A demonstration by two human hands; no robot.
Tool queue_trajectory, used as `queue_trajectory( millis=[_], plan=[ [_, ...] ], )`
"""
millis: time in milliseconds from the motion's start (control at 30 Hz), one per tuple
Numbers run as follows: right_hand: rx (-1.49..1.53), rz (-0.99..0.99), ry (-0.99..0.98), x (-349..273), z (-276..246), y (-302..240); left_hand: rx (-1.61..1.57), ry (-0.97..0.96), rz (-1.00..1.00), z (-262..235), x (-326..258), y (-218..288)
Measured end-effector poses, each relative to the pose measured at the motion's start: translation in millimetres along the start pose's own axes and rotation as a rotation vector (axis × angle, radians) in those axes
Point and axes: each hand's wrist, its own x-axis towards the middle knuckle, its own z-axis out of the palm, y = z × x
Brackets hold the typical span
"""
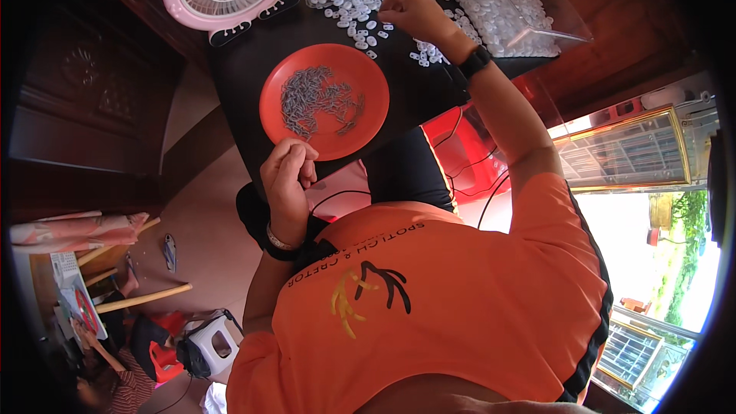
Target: Manually assembling small white plastic components by inserting tiny metal loops into them.
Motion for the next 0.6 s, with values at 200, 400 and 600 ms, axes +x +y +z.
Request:
queue_trajectory(
  millis=[200, 400, 600],
  plan=[
    [0.782, 0.072, -0.325, -60, 3, -108, 0.131, -0.065, 0.067, 2, 1, 13],
    [1.083, 0.040, -0.477, -103, 41, -146, 0.368, -0.263, 0.105, 3, -2, 10],
    [1.273, 0.193, -0.436, -113, 47, -154, 0.244, -0.313, 0.093, 1, -4, 14]
  ],
)
